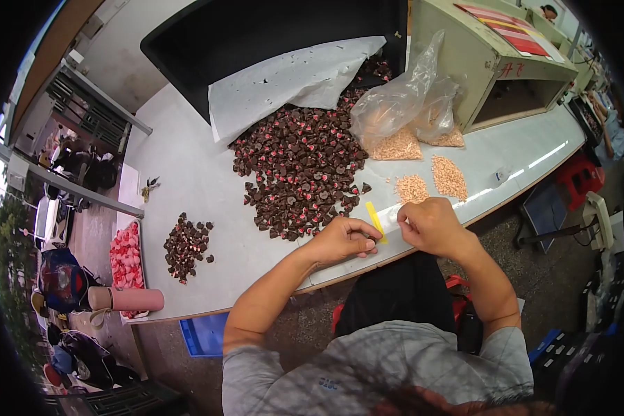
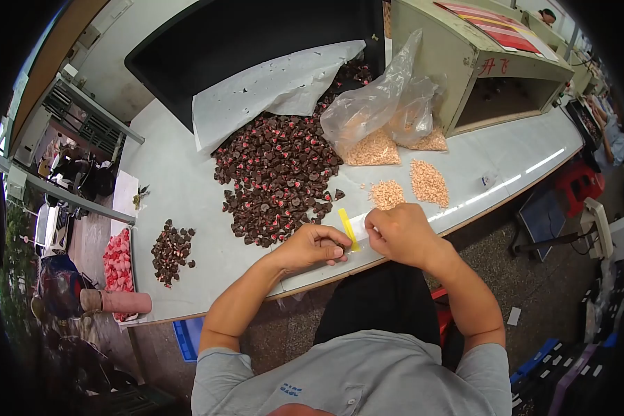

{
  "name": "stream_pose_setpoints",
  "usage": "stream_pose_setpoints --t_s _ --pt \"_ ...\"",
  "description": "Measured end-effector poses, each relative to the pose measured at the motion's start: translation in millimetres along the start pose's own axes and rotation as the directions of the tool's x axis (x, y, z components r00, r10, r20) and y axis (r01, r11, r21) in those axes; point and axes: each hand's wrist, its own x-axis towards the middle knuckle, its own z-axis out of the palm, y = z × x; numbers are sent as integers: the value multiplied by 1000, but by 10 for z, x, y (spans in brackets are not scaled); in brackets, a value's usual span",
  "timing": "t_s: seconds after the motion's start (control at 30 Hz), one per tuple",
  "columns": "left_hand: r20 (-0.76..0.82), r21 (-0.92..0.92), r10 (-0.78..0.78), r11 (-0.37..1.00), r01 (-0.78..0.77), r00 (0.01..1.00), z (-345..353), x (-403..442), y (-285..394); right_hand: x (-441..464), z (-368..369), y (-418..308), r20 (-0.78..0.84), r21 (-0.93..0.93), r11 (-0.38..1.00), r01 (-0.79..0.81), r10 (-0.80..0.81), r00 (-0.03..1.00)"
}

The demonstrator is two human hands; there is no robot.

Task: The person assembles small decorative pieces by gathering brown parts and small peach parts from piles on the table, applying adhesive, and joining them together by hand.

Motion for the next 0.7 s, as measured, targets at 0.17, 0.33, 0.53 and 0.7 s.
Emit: stream_pose_setpoints --t_s 0.17,0.33,0.53,0.7 --pt "-48 -53 -20 998 18 999 -1 18 13 106 -58 125 93 -215 974 74 -55 994" --pt "-33 -98 1 995 -4 999 -23 27 -7 131 -18 159 188 -276 953 122 -71 980" --pt "-24 -119 4 993 -7 1000 -21 38 -29 149 -5 165 229 -311 936 165 -94 969" --pt "-18 -127 3 992 -6 1000 -30 34 -10 155 -28 146 222 -296 942 157 -92 971"
